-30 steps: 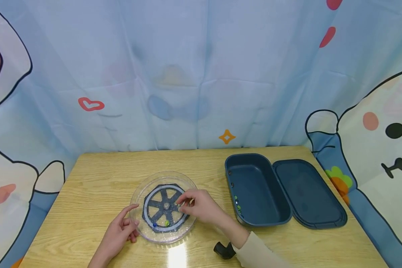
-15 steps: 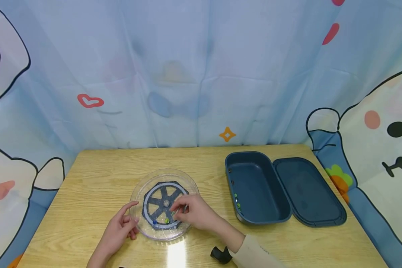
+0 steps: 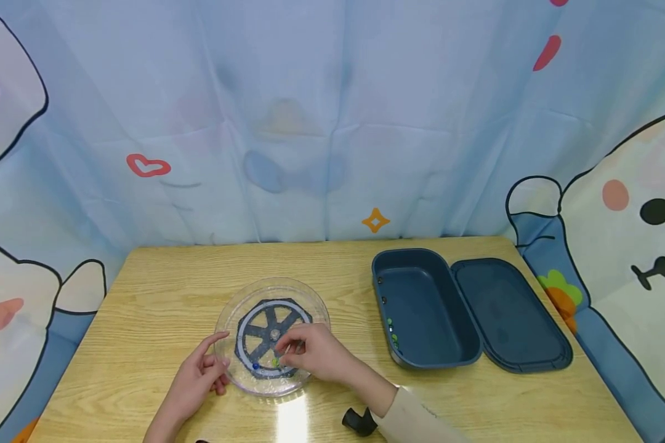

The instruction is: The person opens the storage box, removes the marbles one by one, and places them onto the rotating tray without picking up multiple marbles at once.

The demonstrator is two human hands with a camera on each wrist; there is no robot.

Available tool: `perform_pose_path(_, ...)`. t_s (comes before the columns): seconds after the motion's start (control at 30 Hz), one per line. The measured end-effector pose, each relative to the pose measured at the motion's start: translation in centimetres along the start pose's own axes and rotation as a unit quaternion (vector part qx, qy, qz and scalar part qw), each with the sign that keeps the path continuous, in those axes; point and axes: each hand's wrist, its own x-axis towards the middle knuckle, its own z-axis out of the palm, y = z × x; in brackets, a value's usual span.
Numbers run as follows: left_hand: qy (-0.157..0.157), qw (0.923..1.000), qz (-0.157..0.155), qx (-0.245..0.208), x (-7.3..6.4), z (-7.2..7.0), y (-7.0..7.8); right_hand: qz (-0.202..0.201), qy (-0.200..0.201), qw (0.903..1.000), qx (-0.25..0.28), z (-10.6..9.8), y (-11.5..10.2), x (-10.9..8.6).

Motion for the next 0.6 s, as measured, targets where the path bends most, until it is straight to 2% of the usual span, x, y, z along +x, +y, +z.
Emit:
perform_pose_path(0.3, -0.003, 1.0000, 0.001, -0.001, 0.0, -0.1, -0.1, 0.020, 0.006, 0.9996, 0.017, -0.4, -0.1, 0.0)
perform_pose_path(0.6, -0.001, 1.0000, -0.005, 0.005, 0.0, -0.1, -0.1, 0.008, 0.036, 0.9993, 0.003, -2.9, -0.9, -0.8)
